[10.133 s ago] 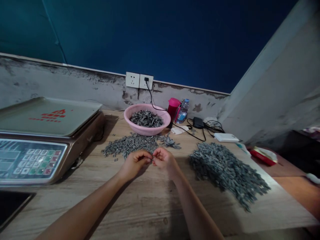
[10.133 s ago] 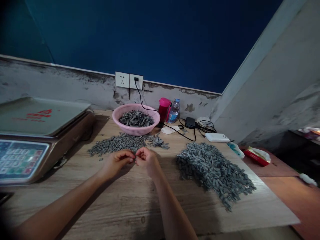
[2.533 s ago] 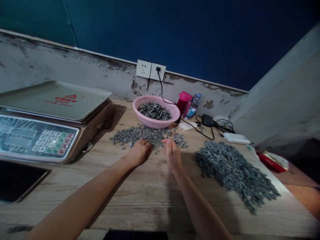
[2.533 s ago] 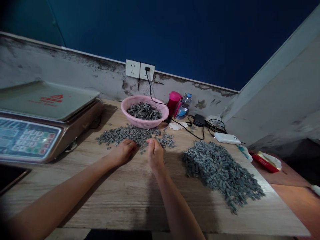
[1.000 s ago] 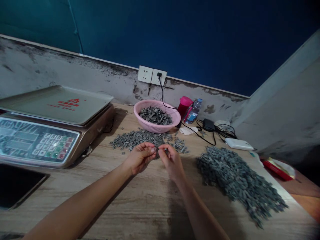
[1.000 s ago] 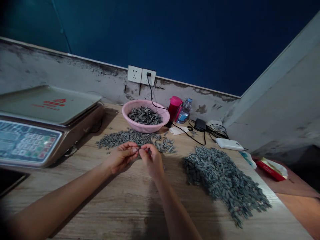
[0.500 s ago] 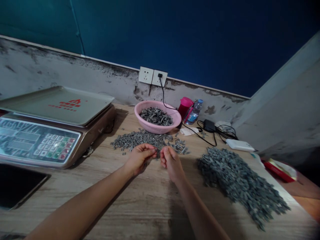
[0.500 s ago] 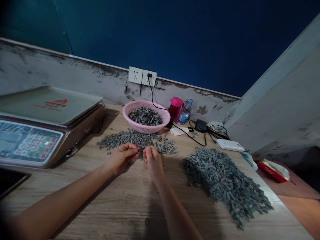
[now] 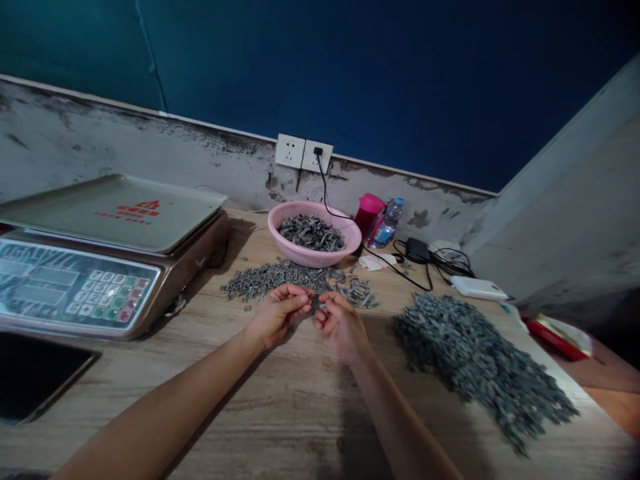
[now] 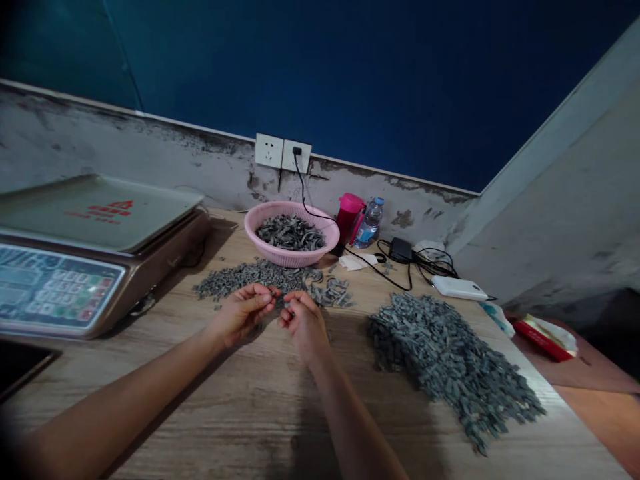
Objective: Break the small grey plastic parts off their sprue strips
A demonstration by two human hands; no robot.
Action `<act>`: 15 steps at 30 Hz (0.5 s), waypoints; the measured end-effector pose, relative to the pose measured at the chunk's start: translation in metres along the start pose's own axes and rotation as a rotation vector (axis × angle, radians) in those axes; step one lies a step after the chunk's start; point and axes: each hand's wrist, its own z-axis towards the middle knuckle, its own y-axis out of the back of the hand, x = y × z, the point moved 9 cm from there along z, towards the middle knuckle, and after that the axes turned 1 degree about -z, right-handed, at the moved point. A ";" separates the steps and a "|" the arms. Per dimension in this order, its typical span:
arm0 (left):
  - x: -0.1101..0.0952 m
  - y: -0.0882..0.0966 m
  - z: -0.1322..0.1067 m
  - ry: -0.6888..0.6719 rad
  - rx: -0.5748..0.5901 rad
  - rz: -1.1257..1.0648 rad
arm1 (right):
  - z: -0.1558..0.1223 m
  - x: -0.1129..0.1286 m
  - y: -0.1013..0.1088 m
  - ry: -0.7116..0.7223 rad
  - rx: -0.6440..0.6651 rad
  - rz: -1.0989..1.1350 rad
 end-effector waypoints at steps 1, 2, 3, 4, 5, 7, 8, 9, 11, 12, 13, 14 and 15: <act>0.002 -0.001 0.000 0.014 0.010 -0.015 | 0.000 0.001 0.000 0.016 0.006 -0.005; 0.004 -0.001 0.000 0.021 0.019 -0.024 | -0.001 0.002 0.000 0.024 0.011 -0.008; 0.005 -0.002 0.000 0.022 0.023 -0.030 | -0.001 0.002 0.000 0.024 0.014 -0.005; 0.006 -0.002 0.000 0.018 0.027 -0.034 | -0.002 0.002 0.000 0.019 0.013 0.006; 0.006 -0.002 -0.001 0.010 0.032 -0.038 | -0.003 0.001 0.000 0.013 0.009 0.024; 0.006 -0.002 -0.001 -0.010 0.041 -0.041 | -0.004 0.000 -0.001 0.009 -0.001 0.062; 0.006 -0.003 -0.001 -0.017 0.047 -0.039 | -0.005 0.000 -0.001 0.009 -0.006 0.071; 0.007 -0.003 -0.002 -0.022 0.054 -0.034 | -0.005 -0.002 -0.001 0.007 -0.009 0.070; 0.008 -0.004 -0.002 -0.024 0.072 -0.026 | -0.005 -0.005 -0.002 0.001 -0.013 0.059; 0.008 -0.005 -0.003 -0.025 0.083 -0.025 | -0.005 -0.007 -0.001 -0.003 -0.017 0.055; 0.008 -0.006 -0.003 -0.026 0.093 -0.026 | -0.005 -0.009 0.000 -0.009 -0.022 0.056; 0.008 -0.007 -0.003 -0.028 0.101 -0.027 | -0.004 -0.011 0.001 -0.014 -0.025 0.063; 0.008 -0.008 -0.003 -0.033 0.107 -0.026 | -0.004 -0.012 0.001 -0.018 -0.027 0.074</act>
